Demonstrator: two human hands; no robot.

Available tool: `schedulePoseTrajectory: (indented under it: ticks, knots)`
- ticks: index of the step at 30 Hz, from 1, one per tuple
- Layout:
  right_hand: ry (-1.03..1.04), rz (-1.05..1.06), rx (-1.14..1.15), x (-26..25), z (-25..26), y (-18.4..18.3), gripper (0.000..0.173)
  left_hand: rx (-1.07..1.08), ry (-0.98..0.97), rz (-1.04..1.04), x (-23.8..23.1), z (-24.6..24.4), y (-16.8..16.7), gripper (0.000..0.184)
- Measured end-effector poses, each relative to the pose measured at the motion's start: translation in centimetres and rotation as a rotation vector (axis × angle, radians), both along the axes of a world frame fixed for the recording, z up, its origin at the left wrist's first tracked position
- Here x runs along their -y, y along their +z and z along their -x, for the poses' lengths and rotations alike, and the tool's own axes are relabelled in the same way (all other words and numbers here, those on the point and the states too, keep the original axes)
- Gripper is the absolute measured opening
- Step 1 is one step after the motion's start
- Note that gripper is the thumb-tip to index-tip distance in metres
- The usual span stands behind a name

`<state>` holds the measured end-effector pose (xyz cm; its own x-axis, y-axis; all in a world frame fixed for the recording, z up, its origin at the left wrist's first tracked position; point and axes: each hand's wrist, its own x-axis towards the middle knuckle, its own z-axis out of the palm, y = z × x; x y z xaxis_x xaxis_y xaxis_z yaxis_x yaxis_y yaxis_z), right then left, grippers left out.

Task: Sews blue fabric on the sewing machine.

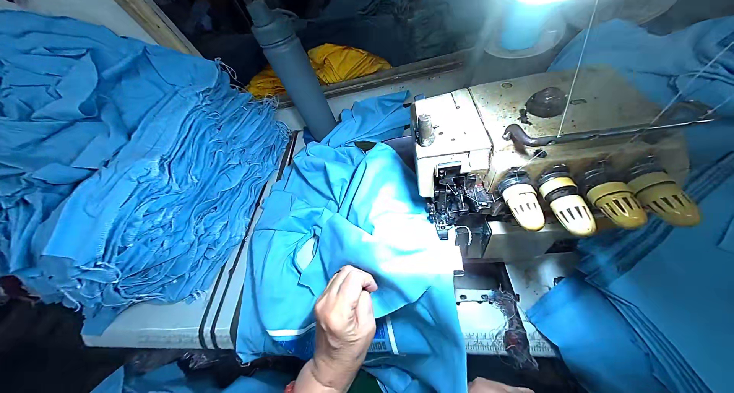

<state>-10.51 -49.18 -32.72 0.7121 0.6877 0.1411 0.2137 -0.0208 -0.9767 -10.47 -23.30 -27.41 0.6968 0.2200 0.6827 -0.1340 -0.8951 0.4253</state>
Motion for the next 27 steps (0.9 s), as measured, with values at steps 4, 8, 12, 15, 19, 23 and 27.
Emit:
schedulePoseTrajectory:
  ticks: [4,8,12,15,19,23,27]
  knots:
    - [-0.286,-0.048,0.074,-0.9,-1.0,1.4,0.018,-0.029,-0.125,-0.019,0.2,0.9,2.6,0.017]
    - [-0.374,-0.138,0.055,-3.3,-3.5,1.8,0.034,-0.034,-0.027,-0.100,3.4,1.7,0.2,0.028]
    - [-0.184,-0.243,-0.220,-4.3,-3.4,3.4,0.007,0.032,0.123,-0.179,3.3,1.1,-3.3,0.023]
    - [-0.060,-0.347,-0.266,-3.7,-2.6,3.6,0.006,0.032,0.116,-0.131,2.0,0.9,-3.3,0.012]
    - [-0.047,-0.378,-0.327,-3.3,-2.3,3.1,0.007,0.009,-0.008,0.002,0.3,0.9,-0.6,0.018]
    - [-0.072,-0.351,-0.434,-3.2,-2.1,3.9,0.024,-0.112,-0.069,-0.033,-1.2,1.7,4.7,0.017]
    - [-0.114,-0.339,-0.438,-2.6,-2.0,3.9,0.020,-0.282,-0.286,-0.017,-1.4,2.5,9.2,0.011]
